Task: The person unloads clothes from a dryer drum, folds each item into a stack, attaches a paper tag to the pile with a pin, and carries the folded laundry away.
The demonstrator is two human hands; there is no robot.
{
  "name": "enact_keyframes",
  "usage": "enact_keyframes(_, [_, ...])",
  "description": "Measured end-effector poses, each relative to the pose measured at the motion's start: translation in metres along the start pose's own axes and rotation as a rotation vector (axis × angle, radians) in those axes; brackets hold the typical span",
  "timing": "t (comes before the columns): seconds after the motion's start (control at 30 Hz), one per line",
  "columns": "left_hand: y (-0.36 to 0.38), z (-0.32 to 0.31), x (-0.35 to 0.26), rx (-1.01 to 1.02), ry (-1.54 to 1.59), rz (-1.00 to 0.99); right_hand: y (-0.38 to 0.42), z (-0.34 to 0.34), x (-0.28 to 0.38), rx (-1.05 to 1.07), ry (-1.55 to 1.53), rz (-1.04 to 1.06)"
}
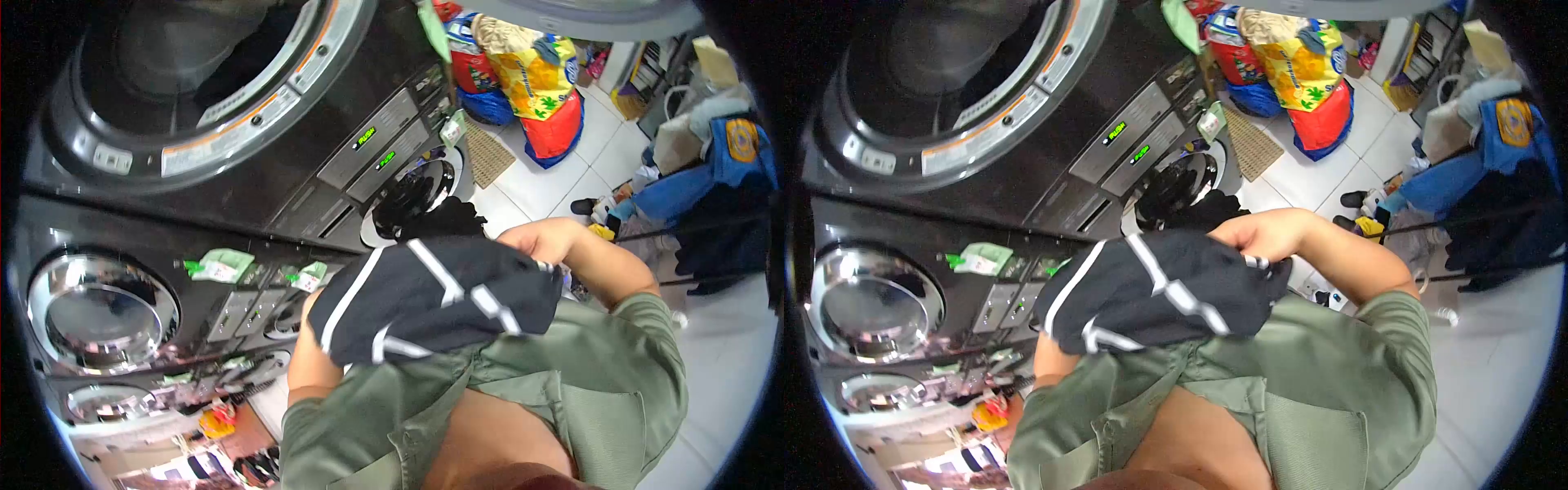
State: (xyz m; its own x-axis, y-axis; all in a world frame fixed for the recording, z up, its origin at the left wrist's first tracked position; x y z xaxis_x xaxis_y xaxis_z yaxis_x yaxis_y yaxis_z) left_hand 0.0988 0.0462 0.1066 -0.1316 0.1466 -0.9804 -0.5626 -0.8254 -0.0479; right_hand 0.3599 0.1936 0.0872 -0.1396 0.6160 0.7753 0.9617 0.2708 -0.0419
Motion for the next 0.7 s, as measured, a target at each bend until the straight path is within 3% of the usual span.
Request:
enact_keyframes(0.03, [-0.002,0.001,-0.009,0.077,0.035,-0.036,-0.015,0.005,0.003,0.163,0.591,0.395])
enact_keyframes(0.07, [-0.006,0.004,-0.019,0.149,0.055,-0.079,-0.016,-0.009,0.006,0.175,0.979,0.466])
enact_keyframes(0.1, [-0.010,0.007,-0.028,0.225,0.089,-0.108,-0.015,-0.025,0.010,0.188,1.043,0.221])
enact_keyframes(0.17, [-0.019,0.013,-0.046,0.367,0.155,-0.152,-0.022,-0.028,-0.002,0.322,0.956,0.351])
enact_keyframes(0.23, [-0.027,0.019,-0.063,0.495,0.214,-0.172,-0.021,-0.033,0.007,0.304,1.169,0.641])
enact_keyframes(0.3, [-0.035,0.025,-0.081,0.594,0.259,-0.173,-0.014,-0.038,0.010,0.442,1.007,0.696])
enact_keyframes(0.37, [-0.043,0.031,-0.095,0.664,0.298,-0.164,-0.016,-0.035,0.000,0.709,0.604,0.710])
enact_keyframes(0.43, [-0.047,0.036,-0.109,0.710,0.324,-0.156,-0.014,-0.033,-0.007,0.725,0.482,0.844])
enact_keyframes(0.5, [-0.049,0.043,-0.121,0.746,0.340,-0.145,-0.005,-0.027,-0.005,0.534,0.404,0.502])
enact_keyframes(0.57, [-0.050,0.054,-0.129,0.745,0.325,-0.132,-0.008,-0.013,-0.007,0.628,0.493,0.396])
enact_keyframes(0.6, [-0.050,0.066,-0.134,0.694,0.236,-0.087,-0.008,-0.011,-0.009,0.720,0.372,0.241])
enact_keyframes(0.63, [-0.048,0.077,-0.138,0.487,0.161,-0.162,-0.009,-0.008,-0.010,0.805,0.248,0.083])
enact_keyframes(0.67, [-0.041,0.092,-0.147,0.515,0.094,-0.123,-0.012,0.001,-0.006,0.812,0.345,0.153])
enact_keyframes(0.7, [-0.029,0.112,-0.156,0.539,0.031,-0.085,-0.015,0.013,-0.007,0.664,0.401,0.090])
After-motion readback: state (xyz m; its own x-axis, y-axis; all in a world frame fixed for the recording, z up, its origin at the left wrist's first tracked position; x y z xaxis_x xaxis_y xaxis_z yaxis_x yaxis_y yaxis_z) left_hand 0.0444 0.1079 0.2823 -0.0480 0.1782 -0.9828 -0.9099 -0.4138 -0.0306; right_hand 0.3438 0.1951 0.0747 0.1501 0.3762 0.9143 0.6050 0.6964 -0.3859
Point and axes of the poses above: each hand's wrist, its own y-axis away from the middle knuckle, its own z-axis out of the back of the hand, x = y × z, the point moved 1 cm from there along -y, towards the middle knuckle, and after that the axes turned 4 degrees about -y, right-handed, at the moved point
